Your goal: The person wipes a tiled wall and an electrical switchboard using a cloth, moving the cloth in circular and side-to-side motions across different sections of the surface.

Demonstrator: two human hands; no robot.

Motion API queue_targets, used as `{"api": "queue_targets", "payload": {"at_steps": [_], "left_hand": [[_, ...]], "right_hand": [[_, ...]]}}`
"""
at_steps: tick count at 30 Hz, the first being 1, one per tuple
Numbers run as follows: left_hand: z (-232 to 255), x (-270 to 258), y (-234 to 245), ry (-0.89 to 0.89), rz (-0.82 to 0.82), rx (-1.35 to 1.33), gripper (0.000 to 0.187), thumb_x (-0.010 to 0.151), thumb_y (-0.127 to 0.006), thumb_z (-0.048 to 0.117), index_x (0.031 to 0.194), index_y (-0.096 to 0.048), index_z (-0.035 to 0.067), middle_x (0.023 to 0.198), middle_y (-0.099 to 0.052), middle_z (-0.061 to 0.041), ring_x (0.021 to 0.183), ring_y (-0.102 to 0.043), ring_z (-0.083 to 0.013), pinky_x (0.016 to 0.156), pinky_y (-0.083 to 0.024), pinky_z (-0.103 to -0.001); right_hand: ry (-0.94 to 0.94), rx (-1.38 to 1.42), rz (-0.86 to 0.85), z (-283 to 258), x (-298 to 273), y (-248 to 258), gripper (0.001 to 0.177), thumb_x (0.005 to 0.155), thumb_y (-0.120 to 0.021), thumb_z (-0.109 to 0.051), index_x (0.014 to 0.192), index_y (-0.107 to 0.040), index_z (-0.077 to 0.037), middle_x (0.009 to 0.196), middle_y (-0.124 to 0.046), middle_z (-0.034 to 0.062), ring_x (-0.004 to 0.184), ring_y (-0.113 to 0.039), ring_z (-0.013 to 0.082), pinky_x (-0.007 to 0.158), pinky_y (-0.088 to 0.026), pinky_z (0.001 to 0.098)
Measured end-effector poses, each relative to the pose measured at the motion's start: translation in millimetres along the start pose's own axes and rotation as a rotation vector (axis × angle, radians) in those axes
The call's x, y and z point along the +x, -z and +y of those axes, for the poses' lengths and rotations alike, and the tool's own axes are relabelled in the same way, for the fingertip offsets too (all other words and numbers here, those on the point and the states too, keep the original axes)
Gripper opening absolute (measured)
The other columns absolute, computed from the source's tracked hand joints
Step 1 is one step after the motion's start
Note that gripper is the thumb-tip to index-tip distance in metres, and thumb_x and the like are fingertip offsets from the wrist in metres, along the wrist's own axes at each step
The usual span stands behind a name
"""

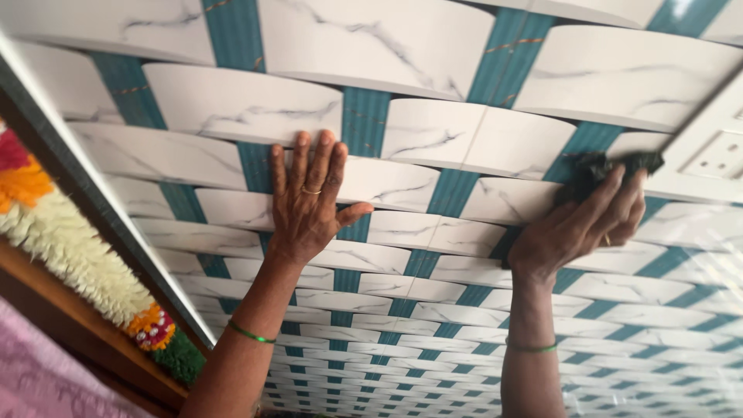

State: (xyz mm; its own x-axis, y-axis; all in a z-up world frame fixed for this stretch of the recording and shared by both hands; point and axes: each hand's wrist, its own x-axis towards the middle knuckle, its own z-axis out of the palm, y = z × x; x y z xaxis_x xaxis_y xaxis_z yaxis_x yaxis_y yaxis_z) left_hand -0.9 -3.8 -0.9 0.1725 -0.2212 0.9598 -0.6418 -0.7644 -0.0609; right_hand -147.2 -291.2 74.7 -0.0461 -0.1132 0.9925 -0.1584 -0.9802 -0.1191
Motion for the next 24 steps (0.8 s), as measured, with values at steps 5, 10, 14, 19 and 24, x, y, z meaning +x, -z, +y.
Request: {"api": "queue_targets", "payload": {"at_steps": [5,10,14,19,24], "left_hand": [[0,3,6,0.005,0.012,-0.024,0.093,0.102,-0.035,0.077,0.168,-0.013,0.015,0.174,-0.01,-0.007,0.161,-0.005,-0.0287,0.133,-0.002,-0.057],[3,4,5,0.007,0.028,-0.033,0.092,0.101,-0.034,0.077,0.167,-0.013,0.016,0.175,-0.008,-0.004,0.162,-0.005,-0.0264,0.133,-0.004,-0.055],[3,2,2,0.01,0.008,-0.019,0.092,0.103,-0.03,0.077,0.167,-0.01,0.015,0.175,-0.006,-0.005,0.162,-0.003,-0.0267,0.134,-0.003,-0.055],[5,3,6,0.012,-0.006,0.015,0.091,0.104,-0.027,0.076,0.168,-0.009,0.014,0.175,-0.006,-0.006,0.162,-0.003,-0.0275,0.134,-0.002,-0.055],[5,4,8,-0.016,0.007,0.027,0.088,0.108,-0.027,0.075,0.169,-0.011,0.013,0.175,-0.008,-0.006,0.162,-0.004,-0.0268,0.134,-0.004,-0.053]], "right_hand": [[0.033,0.008,0.044,3,5,-10,0.049,0.12,-0.029,-0.028,0.159,-0.044,-0.004,0.165,-0.038,0.0153,0.155,-0.034,0.0394,0.126,-0.028,0.0559],[0.197,0.049,0.048,-12,60,-29,0.048,0.124,-0.028,-0.027,0.166,-0.038,-0.005,0.167,-0.028,0.0193,0.156,-0.02,0.0408,0.129,-0.023,0.0532],[0.327,0.301,0.059,-51,112,-45,0.041,0.124,-0.028,-0.016,0.162,-0.031,-0.001,0.164,-0.03,0.0216,0.155,-0.028,0.0352,0.128,-0.031,0.049],[0.386,0.44,-0.024,-116,148,-58,0.035,0.118,-0.046,-0.003,0.152,-0.049,0.003,0.125,-0.054,0.0212,0.113,-0.052,0.0326,0.097,-0.041,0.0477],[0.692,0.291,-0.135,-159,159,-73,0.015,0.101,-0.055,0.006,0.115,-0.058,0.001,0.108,-0.053,0.0196,0.098,-0.049,0.032,0.082,-0.037,0.0461]]}}
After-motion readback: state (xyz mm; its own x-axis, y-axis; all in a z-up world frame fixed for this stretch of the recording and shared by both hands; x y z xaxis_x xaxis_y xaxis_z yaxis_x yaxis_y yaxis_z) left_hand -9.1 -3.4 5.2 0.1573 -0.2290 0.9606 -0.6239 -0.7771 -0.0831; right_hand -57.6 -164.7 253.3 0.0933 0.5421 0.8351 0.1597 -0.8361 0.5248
